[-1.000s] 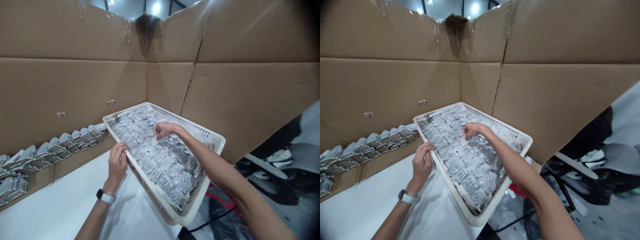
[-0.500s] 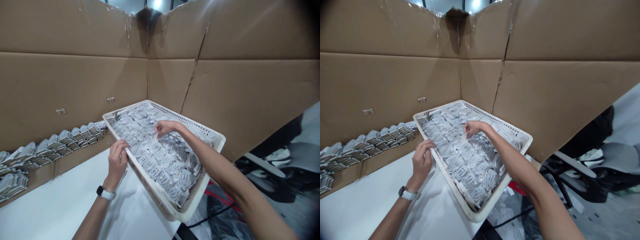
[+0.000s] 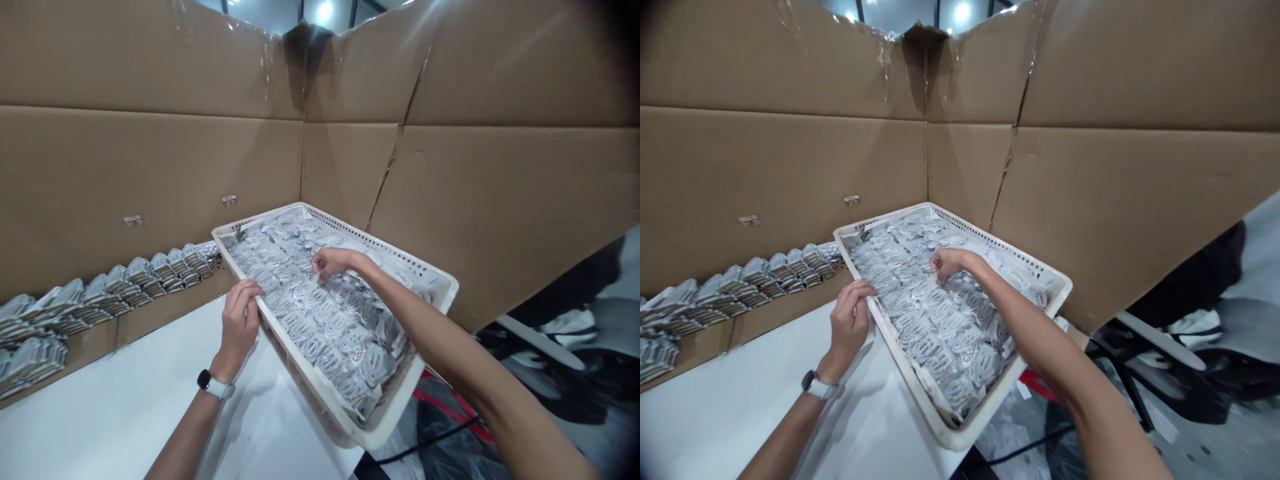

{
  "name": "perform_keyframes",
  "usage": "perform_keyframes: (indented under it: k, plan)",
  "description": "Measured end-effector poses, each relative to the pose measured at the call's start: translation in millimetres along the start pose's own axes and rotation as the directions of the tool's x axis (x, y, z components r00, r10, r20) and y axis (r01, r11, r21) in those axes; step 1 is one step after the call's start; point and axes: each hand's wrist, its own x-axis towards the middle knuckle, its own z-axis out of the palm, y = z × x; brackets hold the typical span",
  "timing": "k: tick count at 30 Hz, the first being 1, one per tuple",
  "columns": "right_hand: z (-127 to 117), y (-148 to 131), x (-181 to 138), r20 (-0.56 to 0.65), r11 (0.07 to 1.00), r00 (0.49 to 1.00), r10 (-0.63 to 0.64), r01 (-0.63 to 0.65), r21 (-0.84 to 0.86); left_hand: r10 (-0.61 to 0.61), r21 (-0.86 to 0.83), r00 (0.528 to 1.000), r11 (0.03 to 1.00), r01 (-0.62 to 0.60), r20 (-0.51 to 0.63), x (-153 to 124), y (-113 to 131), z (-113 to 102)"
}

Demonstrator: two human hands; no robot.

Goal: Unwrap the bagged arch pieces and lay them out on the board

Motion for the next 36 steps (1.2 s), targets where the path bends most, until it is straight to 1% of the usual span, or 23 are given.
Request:
perform_keyframes:
  k: [3,8,10,14,16,18,22,27,31,36]
  plan:
    - [1.2,-4.6,-0.5,-0.011,0.999,1.0,-0.004,0.003,-0.046,-0.008,-0.002,1.0,1.0,0.008,-0.002,-1.3,0.4,0.7]
    - [3.5,-3.3,2.4,-0.003,0.999,1.0,-0.001,0.0,-0.032,-0.025,-0.018,1.0,1.0,0.025,0.013,-3.2,1.0,0.8]
    - [6.0,-2.5,5.6,-0.013,0.999,1.0,0.0,-0.001,-0.053,-0.027,-0.025,1.0,0.999,0.027,0.016,-3.8,1.5,0.4]
    - [14.8,-5.3,13.1,0.007,0.98,0.999,-0.044,0.044,-0.192,-0.035,-0.032,0.999,0.999,0.035,0.016,-4.8,2.0,0.0]
    - [19.7,-8.6,16.1,0.019,0.965,0.999,-0.037,0.041,-0.259,-0.04,-0.03,0.999,0.999,0.041,0.018,-5.0,1.7,0.1]
    - [23.3,-12.5,17.6,0.006,0.954,1.0,-0.023,0.024,-0.299,-0.042,-0.027,0.999,0.999,0.043,0.023,-4.9,1.5,0.4]
    - [25.2,-20.1,16.3,-0.021,0.942,0.999,-0.037,0.027,-0.333,-0.037,-0.035,0.999,0.999,0.037,0.019,-4.2,2.2,0.6]
    - [24.8,-26.6,13.7,-0.001,0.923,0.999,-0.034,0.03,-0.384,-0.029,-0.037,1.0,0.999,0.03,0.011,-3.3,3.7,0.1]
    - [26.9,-25.8,15.4,0.006,0.929,0.999,-0.049,0.048,-0.367,-0.041,-0.025,0.999,0.999,0.041,0.018,-4.1,2.5,0.5]
    - [30.5,-22.9,17.4,-0.016,0.91,0.999,-0.047,0.036,-0.414,-0.037,-0.02,0.999,0.999,0.037,0.013,-4.4,1.7,1.2]
